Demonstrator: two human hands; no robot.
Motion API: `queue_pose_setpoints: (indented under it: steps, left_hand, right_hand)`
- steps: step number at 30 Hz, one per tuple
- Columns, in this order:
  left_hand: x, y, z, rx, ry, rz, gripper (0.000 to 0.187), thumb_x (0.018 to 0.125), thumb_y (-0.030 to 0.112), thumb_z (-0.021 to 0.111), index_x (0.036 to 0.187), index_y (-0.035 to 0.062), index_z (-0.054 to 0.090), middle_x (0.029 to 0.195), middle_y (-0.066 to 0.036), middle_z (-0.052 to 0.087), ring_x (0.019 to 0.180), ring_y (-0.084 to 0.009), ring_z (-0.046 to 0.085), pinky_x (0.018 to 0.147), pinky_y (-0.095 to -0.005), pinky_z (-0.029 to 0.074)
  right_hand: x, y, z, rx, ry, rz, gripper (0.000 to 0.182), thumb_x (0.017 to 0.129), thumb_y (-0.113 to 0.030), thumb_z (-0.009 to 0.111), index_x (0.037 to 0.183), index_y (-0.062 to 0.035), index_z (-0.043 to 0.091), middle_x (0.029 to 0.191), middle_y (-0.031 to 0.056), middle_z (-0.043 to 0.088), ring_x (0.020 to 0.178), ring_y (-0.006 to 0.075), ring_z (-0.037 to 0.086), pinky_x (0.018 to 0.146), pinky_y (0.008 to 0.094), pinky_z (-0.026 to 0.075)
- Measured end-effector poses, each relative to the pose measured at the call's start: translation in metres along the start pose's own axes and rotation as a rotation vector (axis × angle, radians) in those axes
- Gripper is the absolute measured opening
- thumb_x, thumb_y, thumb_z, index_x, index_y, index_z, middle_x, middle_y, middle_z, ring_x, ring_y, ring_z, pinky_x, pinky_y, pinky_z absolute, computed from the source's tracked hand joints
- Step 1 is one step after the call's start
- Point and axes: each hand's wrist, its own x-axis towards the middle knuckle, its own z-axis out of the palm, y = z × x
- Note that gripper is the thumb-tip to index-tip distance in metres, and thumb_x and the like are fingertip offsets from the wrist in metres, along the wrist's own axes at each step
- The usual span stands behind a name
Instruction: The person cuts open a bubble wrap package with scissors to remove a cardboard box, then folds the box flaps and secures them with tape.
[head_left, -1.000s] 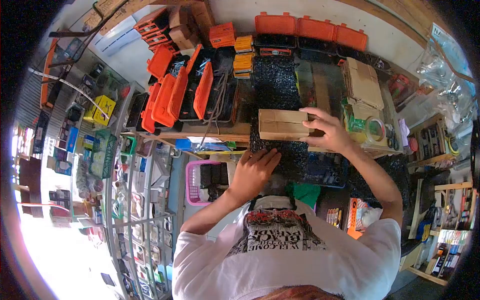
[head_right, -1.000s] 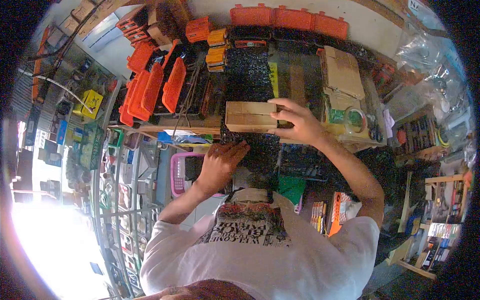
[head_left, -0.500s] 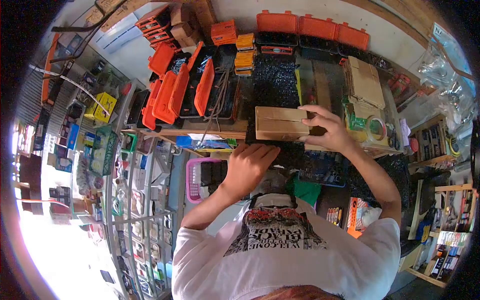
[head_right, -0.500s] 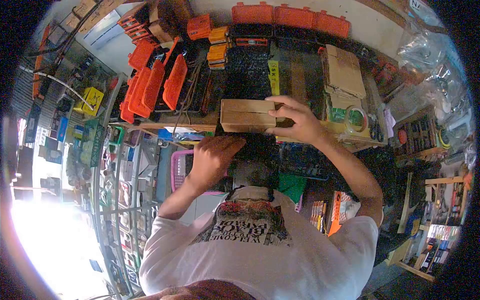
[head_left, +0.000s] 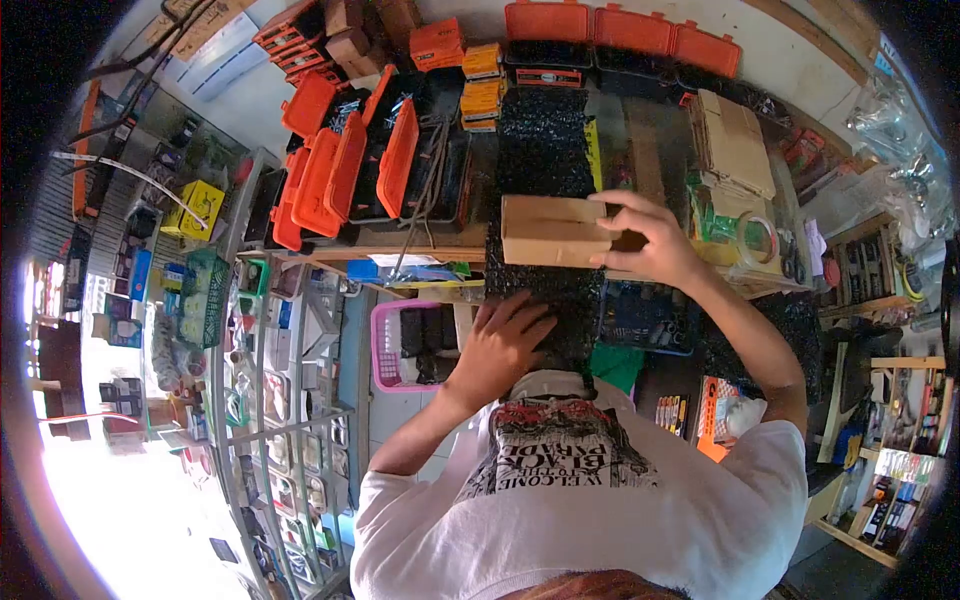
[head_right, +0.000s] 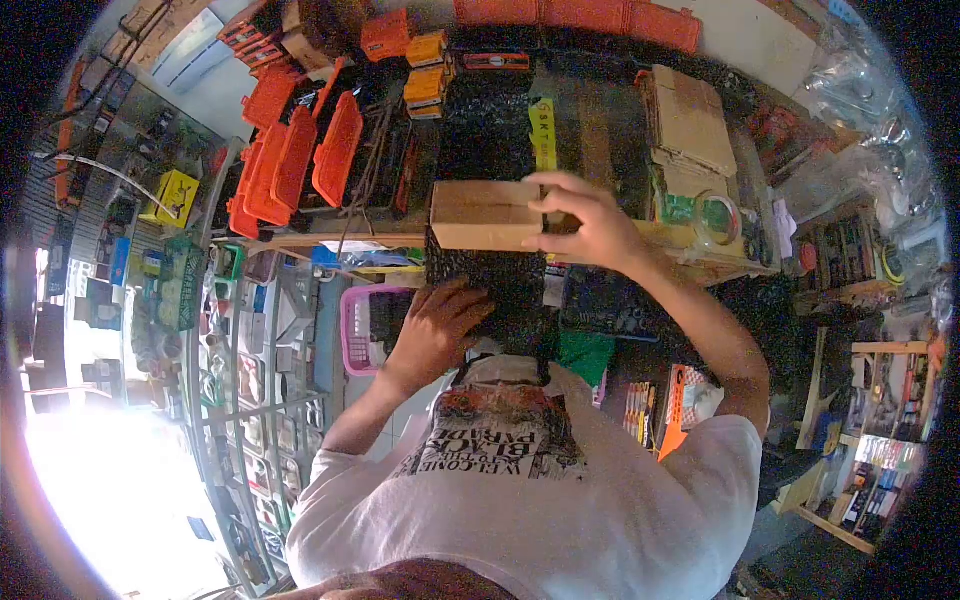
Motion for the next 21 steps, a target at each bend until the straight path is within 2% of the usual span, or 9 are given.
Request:
queue_pose_setpoints:
  steps: [1, 4, 5, 8, 12, 14, 18, 19, 21]
  left_hand:
    - [0.001, -0.002, 0.001, 0.033, 0.007, 0.02, 0.051, 0.075, 0.018, 0.073, 0.125, 0.014, 0.067, 0.138, -0.009, 0.058, 0.137, -0.0335, 0.045, 0.106, -0.0527, 0.04]
    - [0.009, -0.006, 0.007, 0.084, 0.018, 0.032, 0.054, 0.074, 0.019, 0.075, 0.126, 0.0151, 0.067, 0.145, -0.013, 0.05, 0.144, -0.0385, 0.036, 0.112, -0.0576, 0.035]
    - [0.012, -0.006, 0.009, 0.095, 0.019, 0.028, 0.054, 0.074, 0.019, 0.076, 0.127, 0.0153, 0.067, 0.147, -0.015, 0.047, 0.146, -0.0402, 0.033, 0.114, -0.0591, 0.033]
    - [0.027, -0.009, 0.007, 0.18, 0.058, 0.029, 0.053, 0.073, 0.02, 0.076, 0.125, 0.0152, 0.067, 0.151, -0.019, 0.041, 0.149, -0.0424, 0.026, 0.117, -0.0636, 0.026]
    - [0.043, -0.006, -0.003, 0.113, -0.008, -0.032, 0.063, 0.072, 0.022, 0.08, 0.132, 0.018, 0.063, 0.159, -0.019, 0.03, 0.153, -0.0416, 0.018, 0.119, -0.0656, 0.021]
    - [0.047, -0.004, -0.009, 0.12, -0.059, -0.021, 0.067, 0.07, 0.025, 0.082, 0.133, 0.0169, 0.062, 0.16, -0.02, 0.029, 0.153, -0.0411, 0.018, 0.12, -0.0656, 0.02]
    - [0.055, -0.01, -0.003, 0.166, -0.008, -0.013, 0.069, 0.067, 0.029, 0.085, 0.13, 0.0147, 0.06, 0.153, -0.02, 0.036, 0.148, -0.043, 0.027, 0.117, -0.0664, 0.024]
    - [0.055, -0.012, -0.002, 0.211, -0.013, 0.001, 0.072, 0.066, 0.031, 0.086, 0.131, 0.0148, 0.059, 0.152, -0.019, 0.036, 0.148, -0.0431, 0.028, 0.117, -0.0663, 0.024]
    - [0.059, -0.015, -0.002, 0.254, -0.025, 0.017, 0.076, 0.067, 0.036, 0.086, 0.134, 0.0148, 0.057, 0.152, -0.02, 0.036, 0.147, -0.0436, 0.028, 0.117, -0.0665, 0.023]
  right_hand:
    - [0.004, 0.002, -0.001, -0.015, 0.021, 0.0, 0.037, 0.079, -0.021, 0.087, 0.099, -0.0032, 0.062, 0.125, 0.0109, 0.065, 0.109, 0.0247, 0.068, 0.091, 0.035, 0.054]
    - [0.006, 0.028, -0.002, 0.285, 0.013, 0.305, 0.035, 0.081, -0.021, 0.086, 0.094, -0.0025, 0.06, 0.105, 0.0061, 0.068, 0.098, 0.0156, 0.068, 0.087, 0.0327, 0.054]
    - [0.012, 0.035, -0.001, 0.35, 0.077, 0.297, 0.033, 0.084, -0.023, 0.085, 0.091, -0.0038, 0.059, 0.092, 0.0024, 0.065, 0.089, 0.0114, 0.067, 0.082, 0.0321, 0.057]
    - [0.023, 0.044, -0.006, 0.66, 0.153, 0.528, 0.031, 0.088, -0.025, 0.082, 0.09, -0.0053, 0.058, 0.091, 0.0038, 0.064, 0.087, 0.0127, 0.068, 0.078, 0.031, 0.06]
    - [0.031, 0.045, -0.022, 0.777, 0.13, 0.78, 0.032, 0.094, -0.031, 0.075, 0.094, -0.006, 0.056, 0.092, 0.0069, 0.065, 0.086, 0.0205, 0.072, 0.08, 0.0334, 0.063]
    - [0.033, 0.047, -0.025, 0.799, 0.165, 0.82, 0.033, 0.094, -0.034, 0.074, 0.096, -0.0065, 0.055, 0.095, 0.0081, 0.066, 0.084, 0.0228, 0.073, 0.081, 0.0351, 0.063]
    - [0.034, 0.067, -0.035, 0.893, 0.274, 0.829, 0.034, 0.095, -0.036, 0.072, 0.1, -0.0061, 0.055, 0.098, 0.0114, 0.068, 0.083, 0.0256, 0.074, 0.082, 0.0377, 0.064]
    - [0.034, 0.07, -0.038, 0.941, 0.32, 0.833, 0.038, 0.095, -0.036, 0.071, 0.11, -0.0033, 0.057, 0.097, 0.0142, 0.07, 0.084, 0.0267, 0.074, 0.082, 0.0388, 0.064]
    - [0.034, 0.071, -0.046, 1.03, 0.331, 0.87, 0.043, 0.096, -0.036, 0.071, 0.117, -0.0017, 0.057, 0.098, 0.0164, 0.071, 0.085, 0.0274, 0.074, 0.081, 0.0388, 0.064]
